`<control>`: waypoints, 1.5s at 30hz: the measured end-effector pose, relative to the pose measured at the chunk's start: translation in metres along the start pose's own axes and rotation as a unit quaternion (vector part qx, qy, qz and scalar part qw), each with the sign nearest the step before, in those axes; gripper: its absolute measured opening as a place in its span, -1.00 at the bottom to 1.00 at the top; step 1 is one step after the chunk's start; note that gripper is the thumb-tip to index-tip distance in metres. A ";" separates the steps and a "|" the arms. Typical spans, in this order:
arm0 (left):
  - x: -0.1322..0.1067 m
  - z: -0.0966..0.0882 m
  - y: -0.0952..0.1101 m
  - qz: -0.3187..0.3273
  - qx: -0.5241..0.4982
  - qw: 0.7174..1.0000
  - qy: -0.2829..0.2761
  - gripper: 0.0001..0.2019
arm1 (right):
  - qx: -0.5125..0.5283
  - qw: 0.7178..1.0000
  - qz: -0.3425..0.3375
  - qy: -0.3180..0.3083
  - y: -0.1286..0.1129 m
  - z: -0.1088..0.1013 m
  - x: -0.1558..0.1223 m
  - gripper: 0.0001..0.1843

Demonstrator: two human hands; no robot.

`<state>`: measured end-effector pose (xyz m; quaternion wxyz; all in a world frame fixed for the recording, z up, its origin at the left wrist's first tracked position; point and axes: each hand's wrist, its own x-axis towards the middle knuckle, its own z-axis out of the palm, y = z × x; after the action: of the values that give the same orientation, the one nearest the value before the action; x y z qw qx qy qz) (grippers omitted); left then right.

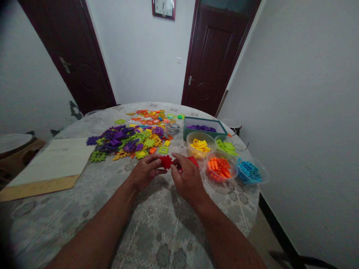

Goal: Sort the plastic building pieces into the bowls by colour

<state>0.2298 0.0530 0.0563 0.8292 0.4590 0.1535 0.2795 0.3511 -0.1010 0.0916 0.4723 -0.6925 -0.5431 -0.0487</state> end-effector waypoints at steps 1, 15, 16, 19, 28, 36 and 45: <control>0.000 0.000 0.000 0.004 0.009 1.000 0.006 -0.65 | -0.009 1.000 -0.001 0.015 0.002 -0.004 0.002 -0.66; 0.019 -0.043 0.021 0.213 0.006 0.899 0.383 -0.75 | -0.253 0.962 -0.070 0.080 0.065 -0.023 0.018 -0.68; 0.020 -0.045 0.021 0.221 0.031 0.891 0.395 -0.76 | -0.238 0.964 -0.083 0.085 0.060 -0.021 0.016 -0.68; 0.020 -0.050 0.021 0.243 0.120 0.867 0.419 -0.79 | -0.164 0.972 -0.146 0.085 0.033 -0.011 0.006 -0.71; 0.016 -0.063 0.034 0.281 0.259 0.787 0.484 -0.81 | 0.027 0.942 -0.319 -0.097 -0.023 0.048 -0.036 -0.61; 0.023 -0.130 0.113 0.260 0.406 0.695 0.533 -0.61 | 0.060 0.954 -0.223 -0.191 -0.006 0.076 -0.052 -0.60; 0.030 -0.223 0.145 0.153 0.607 0.648 0.434 -0.55 | 0.077 0.957 -0.225 -0.166 0.000 0.090 -0.052 -0.62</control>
<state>0.0929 0.2828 0.0609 0.1489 0.7028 0.5593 0.4137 0.2902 -0.0738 0.0119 0.4039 -0.5121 -0.7580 0.0037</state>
